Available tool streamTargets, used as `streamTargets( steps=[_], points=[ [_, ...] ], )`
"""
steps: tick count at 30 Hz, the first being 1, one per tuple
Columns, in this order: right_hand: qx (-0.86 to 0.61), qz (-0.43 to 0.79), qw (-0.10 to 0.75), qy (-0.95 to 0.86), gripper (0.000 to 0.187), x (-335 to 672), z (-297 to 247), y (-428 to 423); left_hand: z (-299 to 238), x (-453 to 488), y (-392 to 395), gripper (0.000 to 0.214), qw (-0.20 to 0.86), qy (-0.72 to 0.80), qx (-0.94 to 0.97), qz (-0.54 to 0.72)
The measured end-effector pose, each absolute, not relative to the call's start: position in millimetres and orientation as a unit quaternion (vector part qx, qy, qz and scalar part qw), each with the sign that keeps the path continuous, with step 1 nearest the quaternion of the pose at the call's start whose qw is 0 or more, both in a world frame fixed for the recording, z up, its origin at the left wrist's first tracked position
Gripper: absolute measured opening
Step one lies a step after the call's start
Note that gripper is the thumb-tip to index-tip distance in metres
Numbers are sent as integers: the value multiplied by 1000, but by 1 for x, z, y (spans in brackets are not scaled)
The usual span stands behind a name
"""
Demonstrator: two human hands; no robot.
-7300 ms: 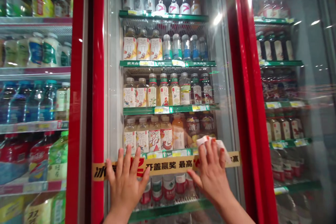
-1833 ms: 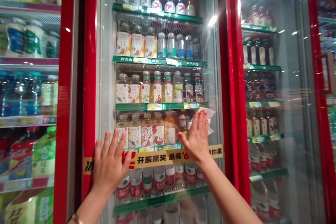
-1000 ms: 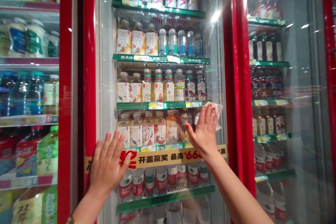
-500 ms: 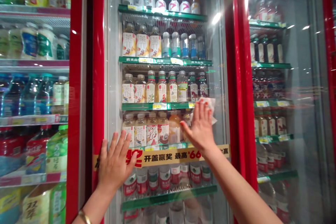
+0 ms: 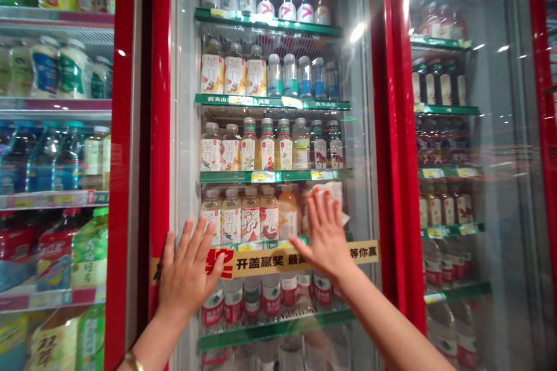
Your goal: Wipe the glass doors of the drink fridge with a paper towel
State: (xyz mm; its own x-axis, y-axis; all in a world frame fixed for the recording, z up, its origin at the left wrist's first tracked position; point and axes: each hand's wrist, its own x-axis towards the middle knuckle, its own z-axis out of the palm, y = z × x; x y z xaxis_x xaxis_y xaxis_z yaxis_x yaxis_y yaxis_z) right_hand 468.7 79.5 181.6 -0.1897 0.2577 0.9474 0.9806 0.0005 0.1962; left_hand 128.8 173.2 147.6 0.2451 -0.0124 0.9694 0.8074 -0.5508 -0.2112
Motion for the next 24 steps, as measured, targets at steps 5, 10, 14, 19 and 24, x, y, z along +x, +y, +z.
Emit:
streamTargets(
  steps=[5,10,14,19,24],
  points=[
    [-478,-504,324,-643,103,486,152,70,147,129,173,76,351,-274,-696,-564],
    [-585,-408,489,-503,99,502,227,76,148,130,173,78,373,-268,-692,-557],
    [-461,-467,344,-672,108,434,210,86,148,129,173,78,377,-271,-691,-554],
    [-386,-492,232,-745,100,435,198,83,147,127,173,78,375,-278,-693,-549],
    [-522,-476,410,-578,100,430,264,96,147,127,173,78,386,-280,-690,-545]
  ],
)
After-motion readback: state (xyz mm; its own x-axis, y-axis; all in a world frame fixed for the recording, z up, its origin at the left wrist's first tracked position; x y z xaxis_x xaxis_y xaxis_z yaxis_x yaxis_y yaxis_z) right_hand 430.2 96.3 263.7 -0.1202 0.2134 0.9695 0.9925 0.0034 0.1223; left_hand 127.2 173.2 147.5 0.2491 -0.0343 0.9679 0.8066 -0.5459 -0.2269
